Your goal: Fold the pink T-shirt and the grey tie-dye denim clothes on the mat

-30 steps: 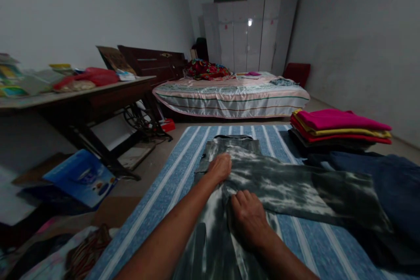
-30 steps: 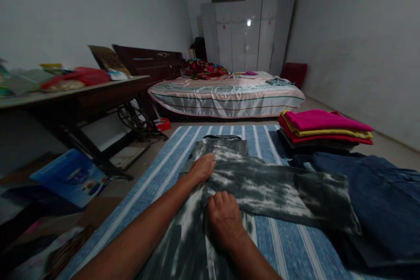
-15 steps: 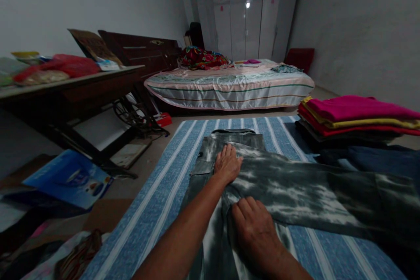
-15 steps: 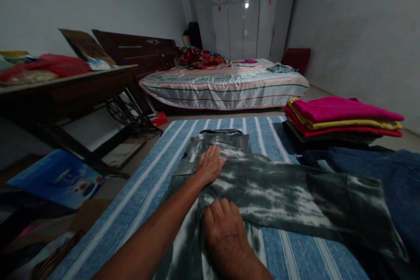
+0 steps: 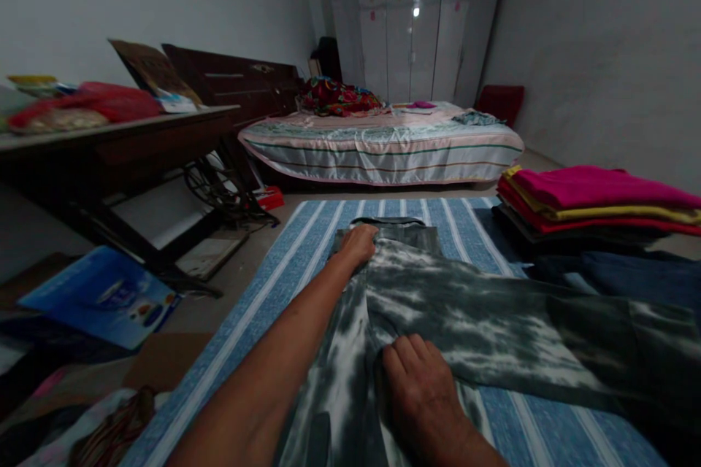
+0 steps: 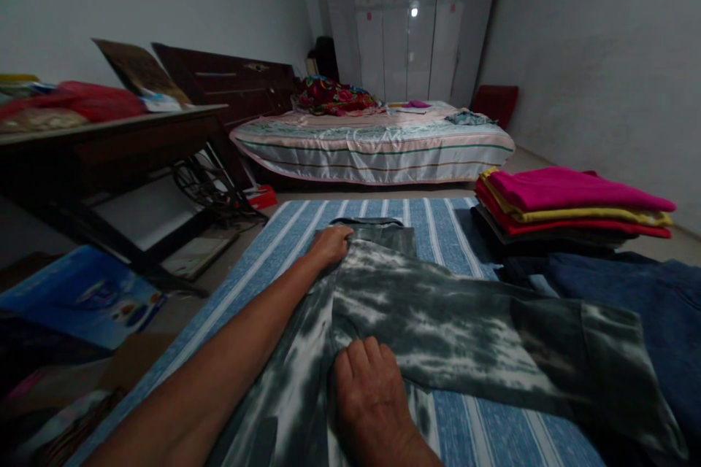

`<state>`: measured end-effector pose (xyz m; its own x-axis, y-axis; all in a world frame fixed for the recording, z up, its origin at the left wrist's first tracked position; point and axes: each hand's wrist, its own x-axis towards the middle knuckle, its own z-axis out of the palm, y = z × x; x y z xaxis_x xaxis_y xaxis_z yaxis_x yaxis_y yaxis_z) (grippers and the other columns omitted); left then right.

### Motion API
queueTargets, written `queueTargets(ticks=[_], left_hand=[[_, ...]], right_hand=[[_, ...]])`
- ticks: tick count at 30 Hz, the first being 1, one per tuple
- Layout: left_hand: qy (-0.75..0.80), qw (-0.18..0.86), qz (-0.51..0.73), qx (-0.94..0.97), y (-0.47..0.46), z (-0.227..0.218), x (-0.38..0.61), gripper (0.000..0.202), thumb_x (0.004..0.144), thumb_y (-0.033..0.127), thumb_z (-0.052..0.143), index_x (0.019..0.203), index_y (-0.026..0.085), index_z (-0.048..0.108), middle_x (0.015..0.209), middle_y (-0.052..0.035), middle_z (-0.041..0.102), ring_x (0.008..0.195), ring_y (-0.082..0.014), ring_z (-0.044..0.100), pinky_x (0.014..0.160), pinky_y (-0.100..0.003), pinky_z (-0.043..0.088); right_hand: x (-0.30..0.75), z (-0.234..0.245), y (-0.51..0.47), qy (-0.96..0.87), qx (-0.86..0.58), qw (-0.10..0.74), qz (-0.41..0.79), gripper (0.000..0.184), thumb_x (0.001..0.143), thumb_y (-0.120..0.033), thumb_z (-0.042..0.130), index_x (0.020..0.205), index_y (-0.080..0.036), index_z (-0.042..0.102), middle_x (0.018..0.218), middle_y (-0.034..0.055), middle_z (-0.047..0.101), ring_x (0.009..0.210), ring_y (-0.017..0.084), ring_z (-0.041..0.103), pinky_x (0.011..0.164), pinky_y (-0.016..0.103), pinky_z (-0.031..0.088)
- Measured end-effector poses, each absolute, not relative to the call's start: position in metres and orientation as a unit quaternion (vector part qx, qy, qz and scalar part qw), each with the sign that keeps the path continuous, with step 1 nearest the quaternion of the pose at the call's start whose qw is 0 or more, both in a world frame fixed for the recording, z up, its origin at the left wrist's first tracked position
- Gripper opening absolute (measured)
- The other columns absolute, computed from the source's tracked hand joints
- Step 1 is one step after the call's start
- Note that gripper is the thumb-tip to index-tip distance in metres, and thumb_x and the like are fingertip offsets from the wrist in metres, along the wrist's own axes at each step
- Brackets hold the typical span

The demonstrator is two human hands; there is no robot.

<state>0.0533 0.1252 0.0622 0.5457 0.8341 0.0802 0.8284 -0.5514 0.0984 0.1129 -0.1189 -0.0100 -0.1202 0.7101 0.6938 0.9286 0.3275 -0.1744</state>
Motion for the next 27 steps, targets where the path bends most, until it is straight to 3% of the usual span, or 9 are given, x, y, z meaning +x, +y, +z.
queueTargets(ticks=[9,27], left_hand=[[0.435,0.028,-0.044,0.899,0.150,0.075,0.062,0.029,0.061,0.005,0.057,0.076,0.022,0.074,0.086,-0.0042,0.074,0.092,-0.0207,0.067,0.073,-0.022,0.046],[0.450,-0.017,0.010,0.893,0.149,0.063,0.060,0.032,0.073,0.009,0.050,0.095,0.018,0.072,0.103,-0.0072,0.071,0.101,-0.0210,0.063,0.083,-0.024,0.045]], right_hand=[[0.115,-0.009,-0.119,-0.742,-0.555,0.347,-0.143,0.022,0.070,-0.002,0.048,0.078,-0.022,0.044,0.073,0.0030,0.049,0.066,0.019,0.040,0.060,0.032,0.026],[0.117,0.005,-0.124,-0.755,-0.545,0.333,-0.149,0.014,0.085,-0.007,0.046,0.080,-0.018,0.050,0.072,0.0039,0.050,0.065,0.019,0.042,0.060,0.032,0.028]])
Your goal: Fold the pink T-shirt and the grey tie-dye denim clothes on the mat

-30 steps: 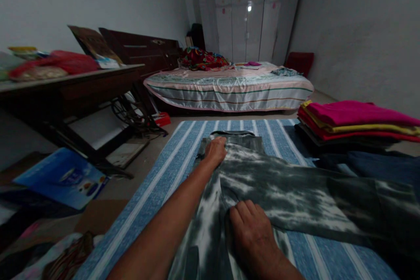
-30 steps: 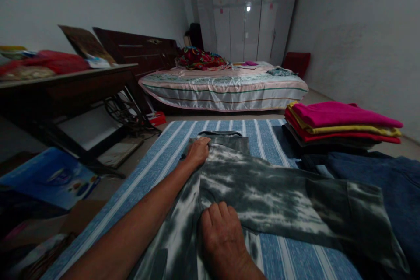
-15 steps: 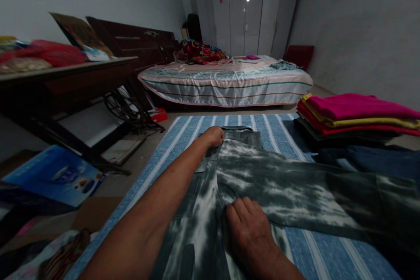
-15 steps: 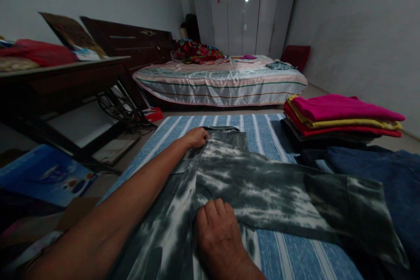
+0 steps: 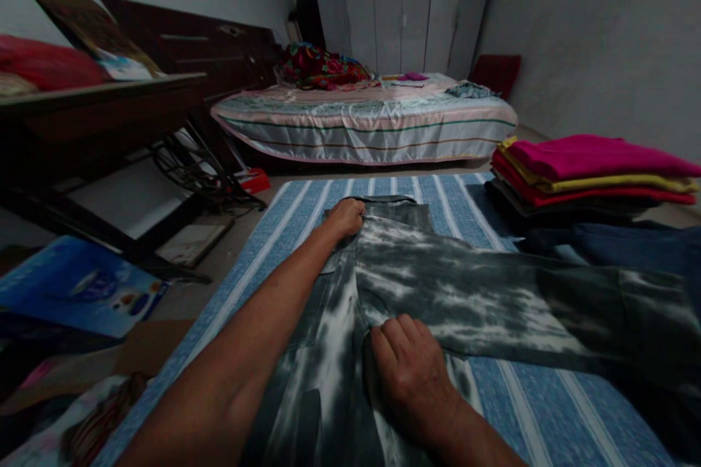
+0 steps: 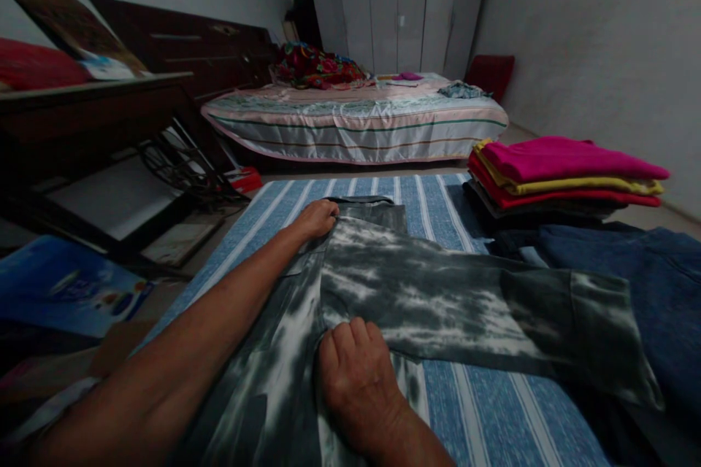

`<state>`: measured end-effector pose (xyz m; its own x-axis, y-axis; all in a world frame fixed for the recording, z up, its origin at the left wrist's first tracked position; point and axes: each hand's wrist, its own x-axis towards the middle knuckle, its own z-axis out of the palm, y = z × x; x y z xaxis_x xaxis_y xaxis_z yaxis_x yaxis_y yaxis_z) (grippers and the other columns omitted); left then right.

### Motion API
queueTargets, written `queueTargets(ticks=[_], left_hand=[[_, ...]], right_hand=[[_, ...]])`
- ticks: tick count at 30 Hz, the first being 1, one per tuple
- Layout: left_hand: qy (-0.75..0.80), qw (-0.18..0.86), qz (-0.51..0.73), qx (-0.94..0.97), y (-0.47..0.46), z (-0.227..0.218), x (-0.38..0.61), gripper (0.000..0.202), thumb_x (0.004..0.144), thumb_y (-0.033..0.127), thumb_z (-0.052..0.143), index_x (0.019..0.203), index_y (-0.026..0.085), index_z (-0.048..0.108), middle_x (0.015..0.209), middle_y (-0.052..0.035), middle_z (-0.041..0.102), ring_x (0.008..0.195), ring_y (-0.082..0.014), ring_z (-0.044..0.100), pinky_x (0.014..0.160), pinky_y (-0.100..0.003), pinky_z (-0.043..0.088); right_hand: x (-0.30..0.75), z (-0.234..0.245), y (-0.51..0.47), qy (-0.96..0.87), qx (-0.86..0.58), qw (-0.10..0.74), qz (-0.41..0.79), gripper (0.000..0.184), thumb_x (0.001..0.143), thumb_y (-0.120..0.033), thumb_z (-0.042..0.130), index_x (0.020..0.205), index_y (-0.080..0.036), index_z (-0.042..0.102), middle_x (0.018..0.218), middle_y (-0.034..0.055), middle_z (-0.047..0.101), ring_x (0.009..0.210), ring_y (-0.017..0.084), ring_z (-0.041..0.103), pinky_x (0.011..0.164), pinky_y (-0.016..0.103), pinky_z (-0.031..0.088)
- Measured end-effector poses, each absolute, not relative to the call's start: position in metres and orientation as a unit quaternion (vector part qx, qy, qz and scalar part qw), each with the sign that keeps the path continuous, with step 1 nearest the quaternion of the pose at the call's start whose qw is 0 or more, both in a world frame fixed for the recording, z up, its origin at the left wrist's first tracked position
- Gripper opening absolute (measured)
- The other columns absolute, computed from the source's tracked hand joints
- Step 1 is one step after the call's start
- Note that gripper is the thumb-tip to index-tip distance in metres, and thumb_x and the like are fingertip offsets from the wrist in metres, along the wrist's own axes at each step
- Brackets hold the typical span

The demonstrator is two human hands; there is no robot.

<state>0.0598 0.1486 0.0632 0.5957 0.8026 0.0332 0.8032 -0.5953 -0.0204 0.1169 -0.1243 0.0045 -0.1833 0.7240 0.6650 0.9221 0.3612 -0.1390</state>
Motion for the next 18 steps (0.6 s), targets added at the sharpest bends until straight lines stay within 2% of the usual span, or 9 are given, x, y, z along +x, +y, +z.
queueTargets(ticks=[3,8,18], left_hand=[[-0.459,0.017,-0.019,-0.888,0.147,0.058,0.059,0.031,0.074,0.009,0.051,0.096,0.018,0.071,0.104,-0.0068,0.070,0.101,-0.0210,0.062,0.083,-0.024,0.046],[-0.466,0.018,-0.040,-0.884,0.147,0.056,0.058,0.031,0.075,0.009,0.050,0.096,0.018,0.070,0.103,-0.0073,0.069,0.102,-0.0215,0.062,0.085,-0.025,0.045],[-0.483,0.021,-0.070,-0.872,0.141,0.037,0.056,0.025,0.083,0.010,0.047,0.095,0.016,0.067,0.104,-0.0102,0.065,0.101,-0.0226,0.061,0.087,-0.029,0.045]], right_hand=[[0.117,0.004,-0.124,-0.751,-0.553,0.327,-0.151,0.011,0.087,-0.008,0.047,0.087,-0.017,0.053,0.074,0.0040,0.051,0.066,0.019,0.043,0.060,0.032,0.029],[0.115,0.003,-0.124,-0.742,-0.570,0.321,-0.146,0.017,0.087,-0.006,0.044,0.096,-0.015,0.056,0.078,0.0057,0.053,0.068,0.020,0.043,0.061,0.033,0.029],[0.115,0.003,-0.123,-0.742,-0.569,0.324,-0.147,0.022,0.088,-0.005,0.038,0.093,-0.015,0.057,0.077,0.0062,0.052,0.068,0.020,0.041,0.060,0.034,0.029]])
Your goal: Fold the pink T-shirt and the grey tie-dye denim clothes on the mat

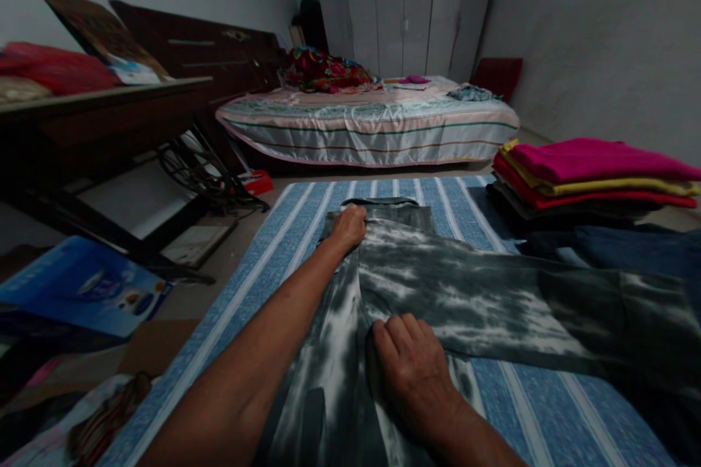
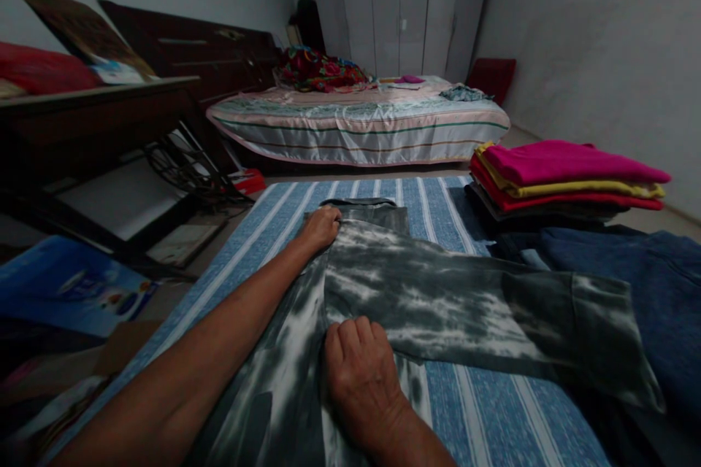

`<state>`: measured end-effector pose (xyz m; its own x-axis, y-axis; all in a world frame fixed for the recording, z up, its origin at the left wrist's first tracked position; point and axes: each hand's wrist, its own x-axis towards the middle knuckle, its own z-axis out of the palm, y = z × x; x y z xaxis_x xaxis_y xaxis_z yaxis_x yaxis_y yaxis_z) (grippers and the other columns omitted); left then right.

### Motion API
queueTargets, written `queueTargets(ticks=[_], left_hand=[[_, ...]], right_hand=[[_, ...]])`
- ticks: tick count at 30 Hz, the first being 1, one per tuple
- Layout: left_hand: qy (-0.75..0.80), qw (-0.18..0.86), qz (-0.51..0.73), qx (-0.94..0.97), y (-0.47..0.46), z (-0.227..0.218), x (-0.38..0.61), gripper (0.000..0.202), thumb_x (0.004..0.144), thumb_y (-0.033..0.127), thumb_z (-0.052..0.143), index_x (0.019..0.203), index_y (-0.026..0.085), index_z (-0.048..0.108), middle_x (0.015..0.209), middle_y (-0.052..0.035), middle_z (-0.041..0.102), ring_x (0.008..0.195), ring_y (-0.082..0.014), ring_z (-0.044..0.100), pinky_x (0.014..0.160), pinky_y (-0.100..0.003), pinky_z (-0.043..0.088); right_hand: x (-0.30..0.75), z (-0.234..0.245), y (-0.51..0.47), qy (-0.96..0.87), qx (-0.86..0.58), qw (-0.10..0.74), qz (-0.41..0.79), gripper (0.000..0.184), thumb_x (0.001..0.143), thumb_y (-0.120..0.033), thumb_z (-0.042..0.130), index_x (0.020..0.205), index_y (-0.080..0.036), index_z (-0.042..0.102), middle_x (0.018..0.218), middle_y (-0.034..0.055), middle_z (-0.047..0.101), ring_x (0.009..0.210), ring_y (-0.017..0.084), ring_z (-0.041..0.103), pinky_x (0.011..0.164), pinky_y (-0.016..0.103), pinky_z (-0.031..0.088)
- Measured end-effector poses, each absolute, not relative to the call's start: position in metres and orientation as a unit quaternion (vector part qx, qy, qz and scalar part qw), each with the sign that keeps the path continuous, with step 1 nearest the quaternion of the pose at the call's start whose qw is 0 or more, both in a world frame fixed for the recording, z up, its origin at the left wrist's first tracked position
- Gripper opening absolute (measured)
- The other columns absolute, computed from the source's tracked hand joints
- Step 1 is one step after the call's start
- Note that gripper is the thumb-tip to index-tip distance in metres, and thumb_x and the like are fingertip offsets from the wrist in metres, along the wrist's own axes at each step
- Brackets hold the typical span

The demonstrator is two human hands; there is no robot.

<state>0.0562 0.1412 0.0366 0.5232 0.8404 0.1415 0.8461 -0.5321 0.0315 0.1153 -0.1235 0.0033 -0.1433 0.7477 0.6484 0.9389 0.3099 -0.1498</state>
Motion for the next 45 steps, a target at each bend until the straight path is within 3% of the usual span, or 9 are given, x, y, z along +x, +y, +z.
queueTargets(ticks=[7,14,19,23,28,34,39,43,45], left_hand=[[-0.533,0.048,-0.095,-0.839,0.119,0.040,0.057,0.029,0.089,0.014,0.042,0.114,0.015,0.054,0.118,-0.0135,0.055,0.101,-0.0240,0.059,0.084,-0.033,0.046],[-0.533,0.048,-0.052,-0.843,0.113,0.040,0.061,0.032,0.092,0.013,0.032,0.104,0.018,0.061,0.115,-0.0115,0.056,0.096,-0.0252,0.060,0.078,-0.035,0.046],[-0.543,0.030,-0.032,-0.839,0.101,0.042,0.063,0.029,0.091,0.016,0.037,0.101,0.014,0.064,0.111,-0.0141,0.059,0.104,-0.0280,0.058,0.083,-0.035,0.046],[-0.541,0.005,-0.025,-0.841,0.082,0.042,0.059,0.033,0.093,0.026,0.037,0.113,0.011,0.059,0.120,-0.0154,0.058,0.113,-0.0272,0.054,0.092,-0.035,0.043],[-0.538,-0.024,-0.019,-0.843,0.071,0.036,0.054,0.055,0.095,0.038,0.034,0.142,0.011,0.032,0.150,-0.0168,0.034,0.135,-0.0264,0.036,0.107,-0.037,0.030],[-0.546,-0.081,0.010,-0.834,0.079,0.029,0.058,0.069,0.094,0.053,0.023,0.151,0.014,0.015,0.159,-0.0130,0.011,0.144,-0.0278,0.015,0.113,-0.046,0.018],[-0.556,-0.065,0.015,-0.829,0.080,0.028,0.063,0.071,0.093,0.055,0.025,0.150,0.015,0.018,0.158,-0.0134,0.015,0.143,-0.0286,0.019,0.111,-0.047,0.021],[-0.545,0.046,-0.028,-0.837,0.071,0.029,0.070,0.060,0.093,0.044,0.037,0.143,0.011,0.036,0.155,-0.0168,0.024,0.141,-0.0319,0.021,0.109,-0.049,0.025],[-0.521,0.092,-0.047,-0.847,0.067,0.031,0.073,0.050,0.093,0.036,0.039,0.134,0.008,0.047,0.148,-0.0191,0.036,0.135,-0.0319,0.031,0.106,-0.046,0.029]], right_hand=[[0.114,0.000,-0.123,-0.743,-0.568,0.324,-0.143,0.020,0.086,-0.005,0.041,0.093,-0.015,0.057,0.077,0.0056,0.051,0.068,0.020,0.040,0.060,0.034,0.028],[0.113,-0.002,-0.122,-0.737,-0.569,0.334,-0.148,0.018,0.081,-0.003,0.045,0.088,-0.015,0.055,0.075,0.0048,0.051,0.068,0.020,0.040,0.061,0.034,0.027],[0.111,-0.003,-0.121,-0.730,-0.578,0.333,-0.147,0.018,0.080,-0.003,0.048,0.091,-0.015,0.055,0.075,0.0042,0.051,0.069,0.020,0.040,0.062,0.034,0.027],[0.111,-0.005,-0.120,-0.732,-0.574,0.338,-0.143,0.017,0.077,-0.004,0.050,0.088,-0.017,0.054,0.076,0.0046,0.052,0.069,0.020,0.039,0.063,0.034,0.026],[0.111,-0.008,-0.119,-0.734,-0.572,0.334,-0.149,0.016,0.075,-0.005,0.051,0.084,-0.019,0.051,0.076,0.0051,0.051,0.069,0.020,0.039,0.062,0.034,0.025],[0.112,-0.006,-0.121,-0.737,-0.572,0.329,-0.146,0.018,0.075,-0.004,0.051,0.085,-0.019,0.052,0.076,0.0045,0.051,0.069,0.020,0.039,0.063,0.034,0.025],[0.111,-0.002,-0.122,-0.734,-0.574,0.330,-0.150,0.018,0.074,-0.002,0.051,0.082,-0.019,0.051,0.075,0.0046,0.051,0.069,0.020,0.039,0.062,0.034,0.025],[0.111,-0.004,-0.121,-0.733,-0.574,0.332,-0.152,0.017,0.074,-0.004,0.051,0.082,-0.019,0.051,0.077,0.0052,0.052,0.071,0.021,0.040,0.062,0.034,0.025],[0.111,-0.005,-0.119,-0.731,-0.574,0.334,-0.156,0.016,0.074,-0.005,0.052,0.083,-0.019,0.052,0.076,0.0050,0.052,0.070,0.020,0.040,0.062,0.034,0.025]])
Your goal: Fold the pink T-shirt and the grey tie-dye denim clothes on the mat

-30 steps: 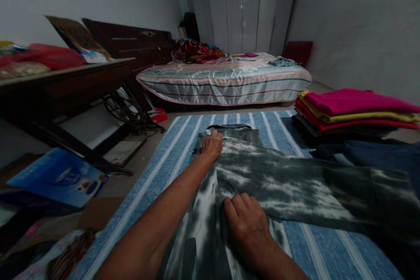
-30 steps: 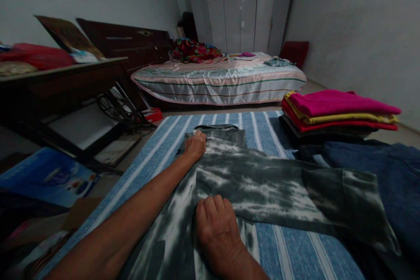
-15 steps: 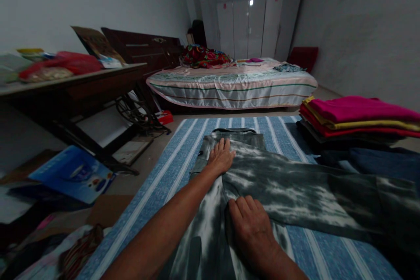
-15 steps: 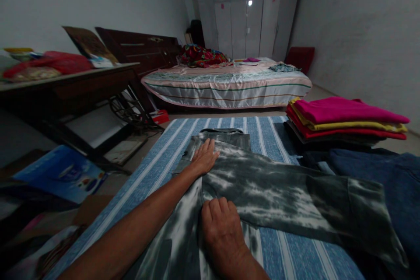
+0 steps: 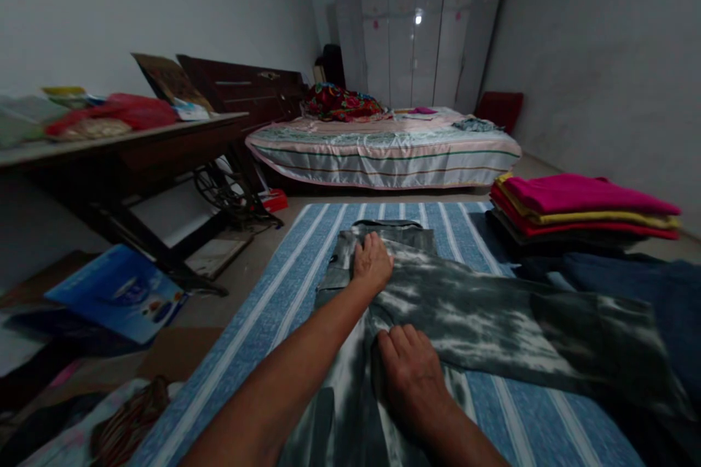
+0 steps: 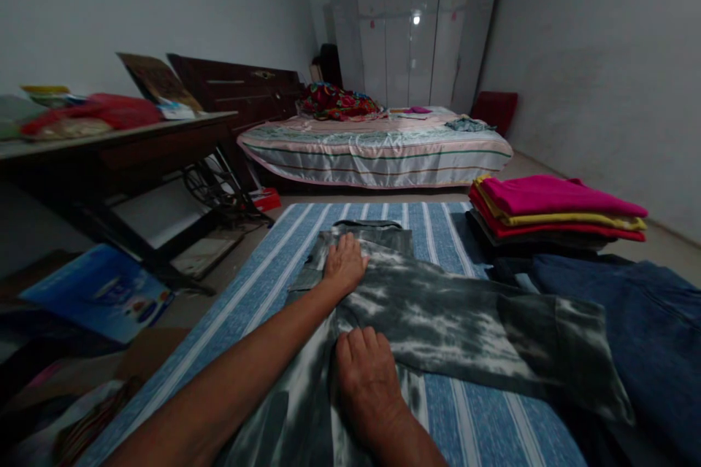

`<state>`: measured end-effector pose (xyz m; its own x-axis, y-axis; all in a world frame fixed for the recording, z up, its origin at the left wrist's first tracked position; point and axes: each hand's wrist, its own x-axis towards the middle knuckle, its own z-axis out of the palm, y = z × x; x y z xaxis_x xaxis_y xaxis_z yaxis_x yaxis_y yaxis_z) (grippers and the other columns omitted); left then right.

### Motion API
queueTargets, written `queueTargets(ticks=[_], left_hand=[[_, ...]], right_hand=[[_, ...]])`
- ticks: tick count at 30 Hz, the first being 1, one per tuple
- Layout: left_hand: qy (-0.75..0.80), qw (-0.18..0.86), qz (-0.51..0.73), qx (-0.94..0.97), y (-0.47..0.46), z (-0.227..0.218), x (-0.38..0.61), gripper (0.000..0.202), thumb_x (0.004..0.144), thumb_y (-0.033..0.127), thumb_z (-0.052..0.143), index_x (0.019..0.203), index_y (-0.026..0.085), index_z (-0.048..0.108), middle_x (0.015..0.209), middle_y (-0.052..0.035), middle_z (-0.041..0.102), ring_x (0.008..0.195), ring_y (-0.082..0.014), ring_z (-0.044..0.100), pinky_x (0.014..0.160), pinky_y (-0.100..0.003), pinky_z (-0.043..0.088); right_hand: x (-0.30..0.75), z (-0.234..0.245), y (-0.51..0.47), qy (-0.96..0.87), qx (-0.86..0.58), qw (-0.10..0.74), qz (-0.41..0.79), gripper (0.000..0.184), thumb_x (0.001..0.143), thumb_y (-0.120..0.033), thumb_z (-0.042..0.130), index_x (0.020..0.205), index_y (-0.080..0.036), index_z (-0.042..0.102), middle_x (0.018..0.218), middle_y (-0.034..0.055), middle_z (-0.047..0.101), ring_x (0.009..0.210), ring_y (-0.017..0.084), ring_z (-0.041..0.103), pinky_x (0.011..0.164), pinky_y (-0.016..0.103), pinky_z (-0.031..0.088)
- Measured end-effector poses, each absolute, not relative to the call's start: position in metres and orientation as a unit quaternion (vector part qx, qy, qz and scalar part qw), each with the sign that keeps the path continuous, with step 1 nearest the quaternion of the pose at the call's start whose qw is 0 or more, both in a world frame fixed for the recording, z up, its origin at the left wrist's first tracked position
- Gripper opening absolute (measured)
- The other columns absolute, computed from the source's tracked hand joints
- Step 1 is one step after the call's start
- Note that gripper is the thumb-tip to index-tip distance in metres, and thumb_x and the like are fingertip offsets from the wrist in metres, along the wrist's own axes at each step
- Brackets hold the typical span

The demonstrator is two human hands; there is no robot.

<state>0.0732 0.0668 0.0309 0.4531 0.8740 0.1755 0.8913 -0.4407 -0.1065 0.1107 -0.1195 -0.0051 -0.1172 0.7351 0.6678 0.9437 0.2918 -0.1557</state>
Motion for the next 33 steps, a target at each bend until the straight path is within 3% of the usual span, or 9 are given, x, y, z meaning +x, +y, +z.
queueTargets(ticks=[3,7,10,16,23,33], left_hand=[[-0.502,0.091,-0.048,-0.859,0.064,0.034,0.075,0.036,0.094,0.027,0.036,0.118,0.011,0.058,0.127,-0.0158,0.055,0.117,-0.0276,0.048,0.096,-0.039,0.039],[-0.495,0.068,-0.036,-0.866,0.062,0.036,0.075,0.031,0.095,0.025,0.035,0.110,0.014,0.060,0.117,-0.0125,0.060,0.111,-0.0238,0.053,0.093,-0.034,0.041],[-0.490,0.050,-0.027,-0.870,0.059,0.033,0.075,0.036,0.096,0.035,0.036,0.118,0.014,0.056,0.128,-0.0138,0.055,0.119,-0.0248,0.049,0.098,-0.035,0.038],[-0.511,0.006,-0.013,-0.859,0.055,0.020,0.074,0.063,0.096,0.052,0.026,0.142,0.011,0.036,0.154,-0.0171,0.028,0.142,-0.0285,0.022,0.110,-0.044,0.025],[-0.497,0.025,-0.041,-0.866,0.061,0.015,0.076,0.065,0.095,0.052,0.026,0.144,0.010,0.037,0.155,-0.0157,0.024,0.143,-0.0289,0.021,0.111,-0.047,0.024],[-0.504,-0.020,-0.015,-0.863,0.054,0.024,0.077,0.082,0.089,0.067,0.024,0.147,0.009,0.029,0.157,-0.0143,0.018,0.144,-0.0284,0.016,0.111,-0.050,0.022]], right_hand=[[0.110,-0.006,-0.118,-0.726,-0.577,0.336,-0.164,0.017,0.073,-0.006,0.053,0.085,-0.018,0.053,0.076,0.0044,0.051,0.069,0.020,0.039,0.062,0.034,0.026],[0.109,-0.005,-0.116,-0.724,-0.579,0.338,-0.166,0.016,0.073,-0.005,0.053,0.082,-0.019,0.051,0.075,0.0042,0.052,0.069,0.020,0.040,0.061,0.034,0.026],[0.109,-0.004,-0.116,-0.722,-0.582,0.335,-0.166,0.015,0.075,-0.005,0.054,0.082,-0.019,0.051,0.075,0.0040,0.052,0.069,0.020,0.041,0.062,0.034,0.026],[0.110,0.000,-0.113,-0.720,-0.600,0.308,-0.164,0.013,0.077,-0.008,0.056,0.082,-0.019,0.051,0.075,0.0028,0.053,0.068,0.019,0.044,0.060,0.033,0.028],[0.119,0.019,-0.114,-0.730,-0.636,0.237,-0.084,0.010,0.075,-0.019,0.060,0.080,-0.021,0.052,0.079,0.0022,0.057,0.072,0.019,0.048,0.061,0.031,0.032],[0.120,0.023,-0.126,-0.730,-0.656,0.179,-0.069,0.010,0.075,-0.009,0.061,0.078,-0.018,0.058,0.078,0.0046,0.059,0.073,0.021,0.049,0.060,0.033,0.034]])
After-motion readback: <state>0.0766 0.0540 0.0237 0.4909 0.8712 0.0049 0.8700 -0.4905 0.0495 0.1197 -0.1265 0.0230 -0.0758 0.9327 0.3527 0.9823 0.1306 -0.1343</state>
